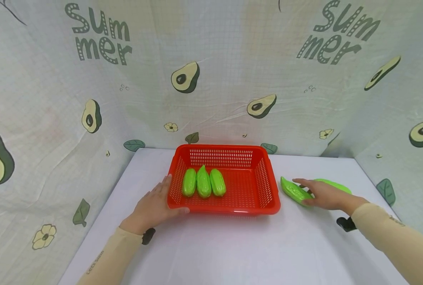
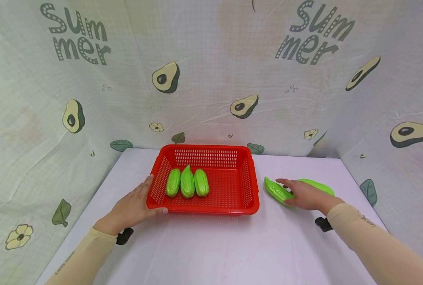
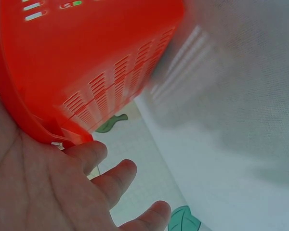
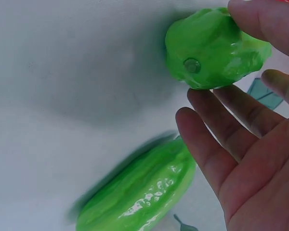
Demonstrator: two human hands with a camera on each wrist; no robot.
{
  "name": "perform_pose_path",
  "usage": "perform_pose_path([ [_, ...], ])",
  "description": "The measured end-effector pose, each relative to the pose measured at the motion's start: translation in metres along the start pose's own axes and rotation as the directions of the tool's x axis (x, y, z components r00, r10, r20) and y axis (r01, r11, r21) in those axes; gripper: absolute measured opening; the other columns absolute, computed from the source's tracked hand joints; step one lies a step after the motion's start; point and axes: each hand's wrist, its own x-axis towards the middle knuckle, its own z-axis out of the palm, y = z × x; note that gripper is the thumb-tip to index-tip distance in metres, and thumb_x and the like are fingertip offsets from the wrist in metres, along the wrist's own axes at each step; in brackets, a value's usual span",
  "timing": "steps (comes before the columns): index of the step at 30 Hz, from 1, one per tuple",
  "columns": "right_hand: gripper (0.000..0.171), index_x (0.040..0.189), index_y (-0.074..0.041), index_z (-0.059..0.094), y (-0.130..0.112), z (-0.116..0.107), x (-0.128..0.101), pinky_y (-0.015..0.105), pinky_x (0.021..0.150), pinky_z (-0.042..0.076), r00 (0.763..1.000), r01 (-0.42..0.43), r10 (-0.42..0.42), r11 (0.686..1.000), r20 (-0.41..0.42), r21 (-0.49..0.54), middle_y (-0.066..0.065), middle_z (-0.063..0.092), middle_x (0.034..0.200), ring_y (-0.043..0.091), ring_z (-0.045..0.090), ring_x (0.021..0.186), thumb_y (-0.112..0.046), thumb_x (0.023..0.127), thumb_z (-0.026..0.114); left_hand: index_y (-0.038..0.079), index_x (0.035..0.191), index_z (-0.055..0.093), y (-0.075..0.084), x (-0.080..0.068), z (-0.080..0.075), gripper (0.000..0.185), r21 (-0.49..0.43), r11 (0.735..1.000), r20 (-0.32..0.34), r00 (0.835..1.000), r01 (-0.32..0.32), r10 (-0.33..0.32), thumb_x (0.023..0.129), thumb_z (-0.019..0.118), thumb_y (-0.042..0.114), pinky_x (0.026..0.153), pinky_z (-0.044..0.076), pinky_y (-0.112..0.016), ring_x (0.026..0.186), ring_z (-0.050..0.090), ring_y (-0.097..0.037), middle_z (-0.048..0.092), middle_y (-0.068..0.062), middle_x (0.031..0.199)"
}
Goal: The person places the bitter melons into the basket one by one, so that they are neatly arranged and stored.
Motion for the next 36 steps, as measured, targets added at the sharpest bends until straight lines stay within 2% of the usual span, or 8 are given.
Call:
perform_pose_path([
  [5,0.076,0.152,-0.013,0.041,-0.004,-0.001,0.000,0.057,0.089,0.052,0.999,0.035,-0.034,0.999,-0.022,0.008,0.020,0.056,0.136,0.040,0.057,0.116,-0.026,0.087,0.079,0.003,0.159,0.011,0.000,0.000,0.000,0.131,0.002,1.000,0.002,1.000,0.003,-0.003,0.071,0.056,0.088,0.109,0.032,-0.063,0.142,0.030,-0.044,0.026,-0.020,0.160],
  [10,0.076,0.153,-0.020,0.042,-0.008,-0.001,0.001,0.054,0.088,0.053,0.999,0.052,-0.052,0.998,-0.008,0.023,0.020,0.054,0.137,0.034,0.060,0.108,-0.021,0.086,0.079,0.003,0.159,0.011,0.000,0.000,0.000,0.131,-0.001,1.000,0.012,1.000,0.011,-0.011,0.071,0.057,0.087,0.109,0.031,-0.062,0.143,0.029,-0.043,0.025,-0.019,0.161],
  [13,0.078,0.153,-0.022,0.041,-0.010,-0.001,0.002,0.051,0.086,0.054,0.999,0.036,-0.036,0.999,0.016,0.027,0.017,0.055,0.136,0.028,0.060,0.104,-0.022,0.086,0.080,0.004,0.160,0.010,0.000,0.001,0.001,0.131,-0.003,1.000,0.013,1.000,0.013,-0.013,0.071,0.057,0.087,0.109,0.031,-0.062,0.143,0.029,-0.043,0.025,-0.019,0.161],
  [17,0.079,0.154,-0.024,0.040,-0.013,-0.002,0.004,0.053,0.088,0.052,0.999,0.004,-0.005,1.000,0.053,0.020,0.014,0.057,0.133,0.028,0.055,0.106,-0.024,0.086,0.079,0.004,0.160,0.010,0.000,0.001,0.001,0.131,0.001,1.000,0.008,1.000,0.015,-0.015,0.070,0.057,0.087,0.109,0.031,-0.062,0.143,0.029,-0.043,0.025,-0.019,0.161],
  [24,0.077,0.153,-0.028,0.042,-0.013,0.000,0.009,0.057,0.087,0.051,0.994,-0.039,0.037,0.999,0.104,0.014,0.018,0.054,0.137,0.033,0.051,0.111,-0.026,0.086,0.079,0.004,0.160,0.010,0.000,0.001,0.003,0.132,-0.001,1.000,0.011,1.000,0.021,-0.021,0.069,0.057,0.088,0.109,0.031,-0.062,0.143,0.028,-0.042,0.025,-0.019,0.161],
  [36,0.076,0.153,-0.028,0.042,-0.012,0.001,0.010,0.060,0.086,0.051,0.993,-0.053,0.051,0.998,0.109,0.023,0.020,0.052,0.138,0.036,0.051,0.115,-0.029,0.086,0.078,0.004,0.160,0.011,0.000,0.001,0.002,0.132,-0.008,1.000,0.009,1.000,0.019,-0.019,0.069,0.058,0.088,0.109,0.031,-0.063,0.143,0.029,-0.043,0.026,-0.019,0.161],
])
